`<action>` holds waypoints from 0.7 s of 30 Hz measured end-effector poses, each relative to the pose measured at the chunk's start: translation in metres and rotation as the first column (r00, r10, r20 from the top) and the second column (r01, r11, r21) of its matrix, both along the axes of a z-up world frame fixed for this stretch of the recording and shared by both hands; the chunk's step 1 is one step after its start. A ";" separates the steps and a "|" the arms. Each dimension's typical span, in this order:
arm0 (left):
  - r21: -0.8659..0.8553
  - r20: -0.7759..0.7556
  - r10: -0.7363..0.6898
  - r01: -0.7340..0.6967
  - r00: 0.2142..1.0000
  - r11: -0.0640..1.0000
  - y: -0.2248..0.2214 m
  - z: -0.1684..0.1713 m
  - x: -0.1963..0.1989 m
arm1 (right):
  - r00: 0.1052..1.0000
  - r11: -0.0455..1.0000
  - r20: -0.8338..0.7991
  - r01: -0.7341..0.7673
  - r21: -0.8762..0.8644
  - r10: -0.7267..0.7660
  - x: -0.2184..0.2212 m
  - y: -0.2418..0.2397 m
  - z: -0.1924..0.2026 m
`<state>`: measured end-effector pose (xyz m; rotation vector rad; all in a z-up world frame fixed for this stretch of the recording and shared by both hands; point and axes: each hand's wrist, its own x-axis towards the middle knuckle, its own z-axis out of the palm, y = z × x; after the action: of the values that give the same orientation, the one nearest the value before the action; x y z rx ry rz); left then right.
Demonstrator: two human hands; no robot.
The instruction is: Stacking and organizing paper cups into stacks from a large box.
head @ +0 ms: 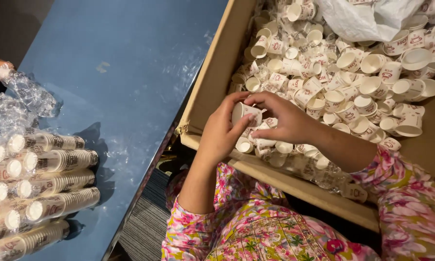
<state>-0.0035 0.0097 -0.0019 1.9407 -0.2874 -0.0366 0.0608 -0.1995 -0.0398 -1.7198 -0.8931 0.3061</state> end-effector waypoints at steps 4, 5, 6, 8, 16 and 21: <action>0.018 0.087 0.286 -0.289 0.954 0.957 -0.001 -0.009 0.003 | 0.982 0.937 -0.102 0.117 -0.328 -0.158 0.018 0.005 -0.042; 0.009 0.068 0.371 -0.372 0.926 0.928 -0.001 -0.009 0.006 | 0.974 0.741 0.044 0.198 -0.641 -0.222 0.023 0.008 -0.051; 0.008 0.072 0.372 -0.374 0.925 0.928 -0.002 -0.008 0.006 | 0.974 0.742 0.048 0.199 -0.640 -0.221 0.022 0.007 -0.079; 0.001 0.048 0.376 -0.376 0.926 0.927 -0.003 -0.005 0.007 | 0.986 0.536 0.164 0.138 -0.833 0.000 0.019 0.004 -0.135; 0.142 0.114 0.340 -0.354 0.933 0.924 -0.002 -0.008 0.006 | 0.930 0.501 0.352 0.256 -0.827 0.107 0.018 0.011 -0.192; 0.142 0.265 0.287 -0.331 0.921 0.933 0.000 -0.008 0.006 | 0.980 0.657 0.189 0.101 -0.747 0.065 0.024 0.017 -0.135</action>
<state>0.0029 0.0093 -0.0097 2.1582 -0.1341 0.3973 0.0852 -0.1824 -0.1747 -2.5816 -0.9604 0.5574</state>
